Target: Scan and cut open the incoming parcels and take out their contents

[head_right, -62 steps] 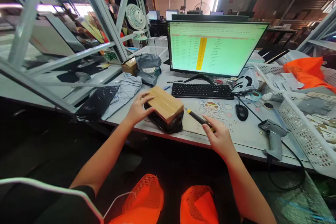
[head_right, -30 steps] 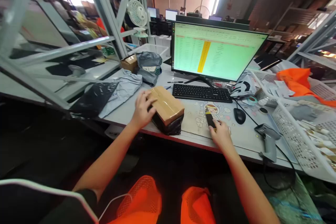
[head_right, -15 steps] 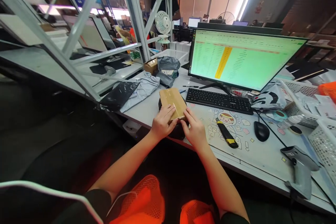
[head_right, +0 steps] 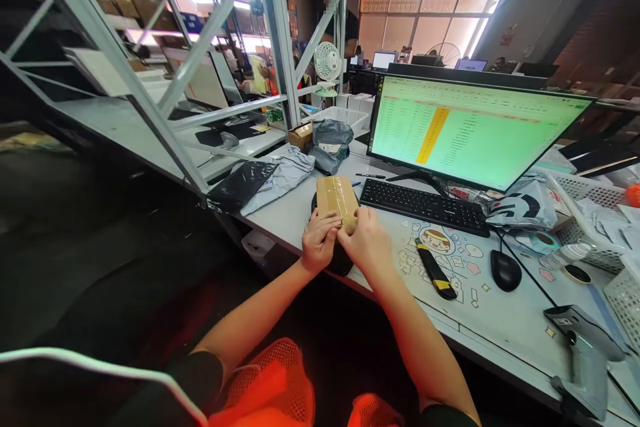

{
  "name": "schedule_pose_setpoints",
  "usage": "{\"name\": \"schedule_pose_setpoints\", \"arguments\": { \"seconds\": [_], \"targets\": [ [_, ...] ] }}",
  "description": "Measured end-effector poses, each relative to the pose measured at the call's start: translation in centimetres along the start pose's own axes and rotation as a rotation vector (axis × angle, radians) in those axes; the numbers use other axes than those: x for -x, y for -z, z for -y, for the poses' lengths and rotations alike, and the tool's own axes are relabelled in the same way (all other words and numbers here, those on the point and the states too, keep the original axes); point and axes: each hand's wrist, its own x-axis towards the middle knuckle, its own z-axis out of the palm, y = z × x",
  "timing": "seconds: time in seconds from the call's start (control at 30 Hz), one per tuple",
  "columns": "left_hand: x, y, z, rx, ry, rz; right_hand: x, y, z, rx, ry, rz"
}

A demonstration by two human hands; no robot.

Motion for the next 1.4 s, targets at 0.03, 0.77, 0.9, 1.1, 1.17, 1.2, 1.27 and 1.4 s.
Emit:
{"name": "schedule_pose_setpoints", "arguments": {
  "seconds": [0.03,0.77,0.9,1.1,1.17,1.2,1.27,1.4],
  "targets": [
    [-0.7,0.5,-0.3,0.033,-0.007,0.088,0.0,0.5,-0.3,0.006,0.038,0.024],
    [-8.0,0.7,-1.0,0.143,-0.234,0.753,0.3,-1.3,-4.3,0.037,0.455,-0.449],
    [-7.9,0.5,-1.1,0.063,-0.381,0.843,0.1,-2.0,-4.3,-0.029,0.333,-0.487],
    [-7.0,0.6,-2.0,-0.115,-0.389,0.788,-0.2,-2.7,-4.3,-0.155,0.136,-0.499],
    [-6.3,0.9,-2.1,-0.109,-0.387,0.713,-0.3,-3.0,-4.6,-0.234,-0.046,-0.472],
    [-5.8,1.0,-2.0,-0.1,-0.384,0.653,-0.4,-3.1,-4.8,-0.292,-0.153,-0.448],
    [-4.7,1.2,-1.7,-0.064,-0.387,0.479,-0.6,-3.4,-5.1,-0.404,-0.338,-0.405],
    [-2.1,0.9,-0.3,0.019,-0.403,0.096,-0.4,-4.6,-5.4,-0.652,-0.486,-0.364]
  ]
}}
